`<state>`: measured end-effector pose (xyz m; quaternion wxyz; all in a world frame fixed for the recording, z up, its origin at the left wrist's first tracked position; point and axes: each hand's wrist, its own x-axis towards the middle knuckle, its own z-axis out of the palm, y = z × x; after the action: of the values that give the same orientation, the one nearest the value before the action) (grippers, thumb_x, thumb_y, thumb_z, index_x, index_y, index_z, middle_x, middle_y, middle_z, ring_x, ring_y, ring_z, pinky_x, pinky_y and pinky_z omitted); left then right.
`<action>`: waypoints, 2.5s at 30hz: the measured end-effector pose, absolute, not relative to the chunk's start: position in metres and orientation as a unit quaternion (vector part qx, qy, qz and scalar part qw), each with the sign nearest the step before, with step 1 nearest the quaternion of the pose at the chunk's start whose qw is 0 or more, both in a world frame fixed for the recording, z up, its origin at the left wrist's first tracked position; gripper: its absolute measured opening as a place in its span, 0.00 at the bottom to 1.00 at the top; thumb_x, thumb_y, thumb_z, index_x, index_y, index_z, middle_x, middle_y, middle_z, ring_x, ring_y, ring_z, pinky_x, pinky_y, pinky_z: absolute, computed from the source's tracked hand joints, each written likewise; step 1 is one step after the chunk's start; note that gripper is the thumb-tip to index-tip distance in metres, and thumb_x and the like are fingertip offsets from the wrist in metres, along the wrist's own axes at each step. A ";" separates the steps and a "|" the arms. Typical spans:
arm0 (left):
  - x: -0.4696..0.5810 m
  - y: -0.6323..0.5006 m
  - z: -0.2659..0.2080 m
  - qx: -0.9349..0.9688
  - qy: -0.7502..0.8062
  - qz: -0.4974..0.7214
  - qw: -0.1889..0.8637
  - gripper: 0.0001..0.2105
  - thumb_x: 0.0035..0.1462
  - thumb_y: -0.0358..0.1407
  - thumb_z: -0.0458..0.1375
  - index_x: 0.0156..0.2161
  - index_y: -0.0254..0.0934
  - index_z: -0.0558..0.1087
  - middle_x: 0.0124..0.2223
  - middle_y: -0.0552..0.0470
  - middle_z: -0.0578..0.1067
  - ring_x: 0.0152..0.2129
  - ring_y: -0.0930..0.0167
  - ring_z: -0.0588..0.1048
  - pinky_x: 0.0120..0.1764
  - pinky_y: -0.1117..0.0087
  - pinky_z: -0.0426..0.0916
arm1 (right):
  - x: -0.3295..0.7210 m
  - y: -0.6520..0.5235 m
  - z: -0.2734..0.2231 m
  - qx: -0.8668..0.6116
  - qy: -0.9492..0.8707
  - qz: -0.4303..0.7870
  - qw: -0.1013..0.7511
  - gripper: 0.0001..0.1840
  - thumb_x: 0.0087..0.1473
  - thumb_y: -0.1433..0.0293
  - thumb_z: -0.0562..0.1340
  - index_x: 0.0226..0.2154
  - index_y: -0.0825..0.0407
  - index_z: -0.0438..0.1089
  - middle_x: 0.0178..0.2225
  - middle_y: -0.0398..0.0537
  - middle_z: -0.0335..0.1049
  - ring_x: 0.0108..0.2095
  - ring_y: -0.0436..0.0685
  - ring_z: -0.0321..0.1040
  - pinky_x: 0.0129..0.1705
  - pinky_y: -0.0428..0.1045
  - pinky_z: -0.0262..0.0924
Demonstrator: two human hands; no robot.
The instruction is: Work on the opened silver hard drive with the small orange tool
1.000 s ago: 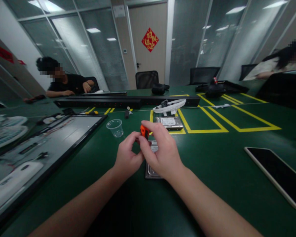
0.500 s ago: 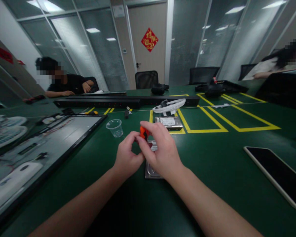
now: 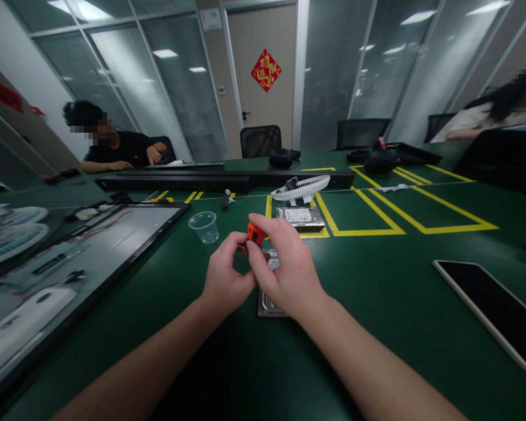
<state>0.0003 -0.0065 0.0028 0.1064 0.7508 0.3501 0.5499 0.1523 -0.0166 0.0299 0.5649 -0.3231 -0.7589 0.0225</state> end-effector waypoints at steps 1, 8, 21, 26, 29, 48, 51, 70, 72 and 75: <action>0.000 -0.006 0.003 0.750 0.351 0.550 0.106 0.09 0.57 0.27 0.62 0.43 0.38 0.69 0.38 0.52 0.74 0.34 0.70 0.72 0.38 0.69 0.67 | 0.152 -0.016 0.030 -0.324 -0.758 0.021 0.565 0.23 0.63 0.73 0.63 0.59 0.48 0.66 0.48 0.50 0.74 0.47 0.58 0.72 0.52 0.56 0.70; 0.000 -0.005 0.004 0.767 0.333 0.537 0.110 0.06 0.60 0.26 0.59 0.41 0.38 0.69 0.37 0.53 0.73 0.34 0.70 0.72 0.37 0.70 0.67 | 0.153 -0.017 0.030 -0.323 -0.759 0.020 0.565 0.23 0.64 0.72 0.62 0.60 0.47 0.65 0.49 0.51 0.74 0.48 0.59 0.73 0.52 0.57 0.71; 0.001 -0.005 0.001 0.746 0.355 0.553 0.109 0.09 0.58 0.28 0.63 0.43 0.39 0.69 0.38 0.53 0.74 0.34 0.70 0.73 0.38 0.69 0.67 | 0.152 -0.015 0.029 -0.323 -0.756 0.018 0.569 0.23 0.63 0.74 0.63 0.59 0.47 0.65 0.47 0.50 0.73 0.46 0.58 0.73 0.50 0.56 0.71; -0.001 -0.005 0.003 0.756 0.348 0.541 0.121 0.08 0.58 0.26 0.61 0.41 0.38 0.69 0.37 0.53 0.73 0.34 0.70 0.72 0.38 0.69 0.67 | 0.153 -0.016 0.029 -0.327 -0.753 0.015 0.571 0.23 0.62 0.73 0.64 0.59 0.49 0.65 0.47 0.50 0.72 0.45 0.58 0.72 0.49 0.55 0.71; -0.001 -0.006 0.003 0.763 0.345 0.534 0.120 0.06 0.60 0.27 0.60 0.42 0.38 0.70 0.38 0.52 0.74 0.34 0.70 0.72 0.38 0.69 0.67 | 0.153 -0.016 0.029 -0.324 -0.759 0.019 0.565 0.24 0.63 0.73 0.63 0.61 0.48 0.64 0.50 0.51 0.73 0.48 0.59 0.73 0.52 0.56 0.71; 0.000 -0.007 0.003 0.762 0.338 0.541 0.113 0.08 0.60 0.27 0.60 0.44 0.38 0.70 0.39 0.52 0.75 0.35 0.70 0.73 0.39 0.70 0.69 | 0.153 -0.016 0.031 -0.327 -0.758 0.008 0.564 0.23 0.63 0.73 0.63 0.59 0.47 0.65 0.48 0.50 0.73 0.46 0.59 0.72 0.50 0.57 0.71; 0.000 -0.007 0.004 0.767 0.338 0.533 0.119 0.07 0.62 0.28 0.58 0.45 0.38 0.71 0.40 0.51 0.75 0.35 0.70 0.73 0.39 0.69 0.69 | 0.153 -0.017 0.030 -0.325 -0.761 0.016 0.561 0.24 0.64 0.73 0.62 0.61 0.47 0.64 0.51 0.52 0.74 0.48 0.60 0.73 0.51 0.58 0.71; 0.000 -0.006 0.004 0.760 0.348 0.536 0.116 0.09 0.59 0.26 0.59 0.43 0.38 0.70 0.39 0.52 0.75 0.35 0.70 0.74 0.39 0.69 0.70 | 0.152 -0.016 0.030 -0.328 -0.753 0.017 0.570 0.22 0.62 0.72 0.64 0.58 0.48 0.66 0.46 0.49 0.73 0.44 0.58 0.73 0.48 0.55 0.72; -0.001 -0.007 0.004 0.764 0.346 0.533 0.116 0.08 0.60 0.26 0.59 0.43 0.38 0.70 0.39 0.51 0.75 0.35 0.70 0.74 0.39 0.69 0.69 | 0.152 -0.017 0.030 -0.327 -0.755 0.020 0.568 0.22 0.63 0.72 0.63 0.59 0.47 0.65 0.47 0.50 0.73 0.45 0.58 0.73 0.49 0.56 0.72; -0.001 -0.007 0.005 0.767 0.344 0.530 0.116 0.06 0.61 0.27 0.58 0.43 0.38 0.71 0.39 0.50 0.75 0.35 0.69 0.74 0.39 0.69 0.69 | 0.152 -0.017 0.029 -0.331 -0.756 0.026 0.564 0.23 0.63 0.72 0.63 0.60 0.46 0.65 0.48 0.50 0.74 0.45 0.59 0.73 0.50 0.57 0.72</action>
<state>-0.0006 -0.0067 0.0047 0.1162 0.7667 0.3438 0.5296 0.1518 -0.0171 0.0295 0.5638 -0.3305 -0.7564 0.0259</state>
